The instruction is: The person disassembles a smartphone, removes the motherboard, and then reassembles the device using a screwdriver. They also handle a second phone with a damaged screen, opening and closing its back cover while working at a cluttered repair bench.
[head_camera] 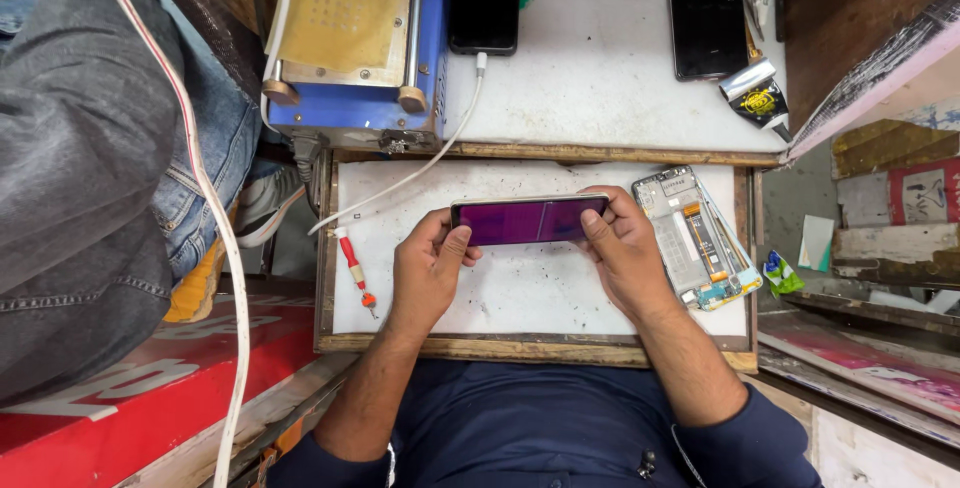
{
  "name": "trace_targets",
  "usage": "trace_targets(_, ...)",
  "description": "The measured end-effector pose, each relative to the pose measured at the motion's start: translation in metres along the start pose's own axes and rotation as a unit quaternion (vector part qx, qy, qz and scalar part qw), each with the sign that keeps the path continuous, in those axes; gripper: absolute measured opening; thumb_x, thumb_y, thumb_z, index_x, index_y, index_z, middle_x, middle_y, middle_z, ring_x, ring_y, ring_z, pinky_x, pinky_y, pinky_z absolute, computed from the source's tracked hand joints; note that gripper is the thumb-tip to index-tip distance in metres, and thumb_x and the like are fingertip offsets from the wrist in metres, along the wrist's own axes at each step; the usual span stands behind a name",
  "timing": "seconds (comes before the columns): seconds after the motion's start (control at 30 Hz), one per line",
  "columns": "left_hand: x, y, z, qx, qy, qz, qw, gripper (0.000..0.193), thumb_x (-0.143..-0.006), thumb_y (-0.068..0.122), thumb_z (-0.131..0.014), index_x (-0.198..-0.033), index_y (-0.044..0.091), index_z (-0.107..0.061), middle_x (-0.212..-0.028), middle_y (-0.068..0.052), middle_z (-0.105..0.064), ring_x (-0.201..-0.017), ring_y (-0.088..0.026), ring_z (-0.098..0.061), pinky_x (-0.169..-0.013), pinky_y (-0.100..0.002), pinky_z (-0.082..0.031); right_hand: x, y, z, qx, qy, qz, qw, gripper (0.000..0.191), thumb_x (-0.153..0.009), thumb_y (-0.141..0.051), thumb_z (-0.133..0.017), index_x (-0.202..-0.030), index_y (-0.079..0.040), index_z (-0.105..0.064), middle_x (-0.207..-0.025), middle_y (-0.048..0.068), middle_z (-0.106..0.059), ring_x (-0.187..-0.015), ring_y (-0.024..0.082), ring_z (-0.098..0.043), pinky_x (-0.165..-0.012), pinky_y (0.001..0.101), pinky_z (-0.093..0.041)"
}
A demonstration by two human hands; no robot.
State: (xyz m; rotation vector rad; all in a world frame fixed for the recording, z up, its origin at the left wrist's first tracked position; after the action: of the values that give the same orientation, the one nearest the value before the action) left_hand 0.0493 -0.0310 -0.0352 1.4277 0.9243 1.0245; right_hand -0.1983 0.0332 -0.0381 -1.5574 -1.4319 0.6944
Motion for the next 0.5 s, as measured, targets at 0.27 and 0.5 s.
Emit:
trace_targets(0.27, 0.003, -0.003, 0.019, -0.119, -0.015, 0.013, 0.993, 0.036, -0.100, 0.011, -0.061, -0.133, -0.002, -0.056, -0.112, -0.012, -0.073, -0.096, -0.016, -0.074, -0.080, -0.029, -0.062, -0.004, 0.016, 0.009, 0.052, -0.001, -0.010, 0.999, 0.022, -0.106, -0.013, -0.064, -0.124, -0.003, -0.061, -0.097, 0.001, -0.063, -0.086, 0.008, -0.055, -0.081, 0.0250, -0.051)
trace_targets(0.5, 0.040, 0.016, 0.038, -0.399, 0.111, -0.175, 0.893, 0.027, -0.096, 0.006, -0.069, -0.123, 0.006, -0.065, -0.113, -0.012, -0.074, -0.101, -0.028, -0.074, -0.088, -0.037, -0.060, -0.004, 0.012, 0.005, 0.150, 0.032, 0.025, 0.988, 0.023, -0.104, -0.009, -0.062, -0.126, -0.001, -0.062, -0.101, 0.000, -0.066, -0.091, 0.006, -0.057, -0.082, 0.0213, -0.049)
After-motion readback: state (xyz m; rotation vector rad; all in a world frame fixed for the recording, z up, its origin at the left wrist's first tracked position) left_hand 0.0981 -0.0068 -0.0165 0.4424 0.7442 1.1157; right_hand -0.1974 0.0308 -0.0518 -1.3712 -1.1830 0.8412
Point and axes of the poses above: each hand's wrist, its own x-axis away from the middle knuckle, its own z-axis out of the back of the hand, y = z × x, the point moved 1 cm from there along -x, towards the middle knuckle
